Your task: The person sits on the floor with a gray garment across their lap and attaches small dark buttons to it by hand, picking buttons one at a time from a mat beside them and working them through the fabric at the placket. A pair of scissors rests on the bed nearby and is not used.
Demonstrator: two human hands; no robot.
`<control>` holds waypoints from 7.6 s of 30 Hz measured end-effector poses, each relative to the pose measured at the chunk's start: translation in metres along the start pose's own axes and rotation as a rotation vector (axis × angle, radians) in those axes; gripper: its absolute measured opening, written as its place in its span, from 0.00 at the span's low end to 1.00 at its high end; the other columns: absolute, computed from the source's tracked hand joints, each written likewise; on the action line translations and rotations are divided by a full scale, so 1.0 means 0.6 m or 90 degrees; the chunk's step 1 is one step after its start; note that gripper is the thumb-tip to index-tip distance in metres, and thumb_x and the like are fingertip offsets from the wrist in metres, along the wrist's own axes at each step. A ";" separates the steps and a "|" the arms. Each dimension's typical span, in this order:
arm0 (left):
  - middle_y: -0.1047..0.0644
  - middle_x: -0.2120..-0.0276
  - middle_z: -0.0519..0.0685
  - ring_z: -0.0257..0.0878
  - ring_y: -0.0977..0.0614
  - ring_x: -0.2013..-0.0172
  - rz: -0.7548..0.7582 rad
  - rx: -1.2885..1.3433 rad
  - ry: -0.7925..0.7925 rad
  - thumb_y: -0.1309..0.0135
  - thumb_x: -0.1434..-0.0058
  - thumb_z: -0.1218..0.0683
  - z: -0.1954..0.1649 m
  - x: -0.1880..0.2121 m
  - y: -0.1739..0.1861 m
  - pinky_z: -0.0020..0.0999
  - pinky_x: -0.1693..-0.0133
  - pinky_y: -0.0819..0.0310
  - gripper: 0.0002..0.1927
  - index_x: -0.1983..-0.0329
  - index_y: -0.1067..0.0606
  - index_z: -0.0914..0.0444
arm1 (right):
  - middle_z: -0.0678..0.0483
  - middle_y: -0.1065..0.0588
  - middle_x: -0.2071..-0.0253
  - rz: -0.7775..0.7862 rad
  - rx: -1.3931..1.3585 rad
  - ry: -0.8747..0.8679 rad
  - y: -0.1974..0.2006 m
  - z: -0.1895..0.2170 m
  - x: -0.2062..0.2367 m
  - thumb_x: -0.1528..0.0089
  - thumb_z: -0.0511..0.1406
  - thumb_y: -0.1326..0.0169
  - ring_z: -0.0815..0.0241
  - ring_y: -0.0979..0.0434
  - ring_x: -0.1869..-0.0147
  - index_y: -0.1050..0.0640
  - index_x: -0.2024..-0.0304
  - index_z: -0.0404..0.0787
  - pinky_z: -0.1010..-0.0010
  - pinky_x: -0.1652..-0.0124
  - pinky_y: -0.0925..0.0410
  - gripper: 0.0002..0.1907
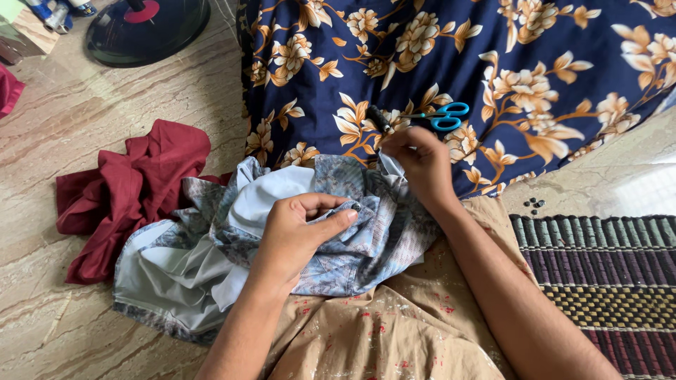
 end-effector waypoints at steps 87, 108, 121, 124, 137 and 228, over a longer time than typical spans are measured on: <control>0.17 0.62 0.47 0.31 0.19 0.61 0.034 0.184 -0.012 0.40 0.39 0.62 -0.019 0.001 -0.010 0.26 0.53 0.25 0.10 0.56 0.19 0.69 | 0.54 0.25 0.61 0.100 -0.037 0.062 -0.054 0.123 0.070 0.41 0.22 0.39 0.61 0.23 0.54 0.19 0.62 0.34 0.73 0.53 0.30 0.07; 0.19 0.60 0.47 0.31 0.20 0.59 0.042 0.217 -0.003 0.44 0.39 0.63 -0.013 0.008 -0.013 0.27 0.51 0.26 0.11 0.53 0.20 0.70 | 0.55 0.26 0.63 0.054 0.026 0.090 -0.055 0.146 0.079 0.47 0.16 0.43 0.64 0.25 0.59 0.18 0.62 0.35 0.75 0.59 0.31 0.15; 0.19 0.60 0.46 0.29 0.21 0.57 0.036 0.193 -0.052 0.42 0.35 0.60 -0.029 0.012 -0.020 0.26 0.49 0.28 0.09 0.54 0.20 0.69 | 0.55 0.26 0.60 0.078 -0.073 0.024 -0.055 0.116 0.078 0.38 0.23 0.41 0.64 0.25 0.54 0.21 0.61 0.33 0.75 0.54 0.31 0.04; 0.18 0.60 0.46 0.29 0.21 0.58 0.022 0.181 -0.052 0.41 0.36 0.61 -0.037 0.017 -0.018 0.26 0.49 0.28 0.08 0.55 0.19 0.69 | 0.55 0.24 0.61 0.009 -0.150 -0.085 -0.046 0.072 0.071 0.34 0.27 0.43 0.65 0.24 0.58 0.22 0.60 0.34 0.75 0.56 0.29 0.01; 0.18 0.63 0.47 0.29 0.19 0.64 0.088 0.223 0.072 0.40 0.37 0.62 -0.014 0.032 -0.054 0.25 0.58 0.24 0.11 0.53 0.19 0.71 | 0.59 0.27 0.65 -0.183 -0.480 -0.437 0.030 -0.121 0.047 0.34 0.28 0.47 0.69 0.30 0.68 0.25 0.57 0.38 0.80 0.69 0.36 0.03; 0.16 0.63 0.47 0.33 0.18 0.61 0.023 0.296 0.091 0.37 0.42 0.60 0.024 -0.004 -0.023 0.29 0.53 0.24 0.09 0.58 0.17 0.66 | 0.53 0.27 0.68 -0.030 0.189 0.162 -0.044 0.191 0.106 0.50 0.16 0.51 0.65 0.25 0.63 0.21 0.65 0.31 0.76 0.63 0.32 0.14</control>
Point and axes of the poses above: each hand's wrist, its own x-axis away from the middle knuckle, its own y-axis out of the back of the hand, z = x × y, the point moved 4 cm from there along -x, towards the middle knuckle
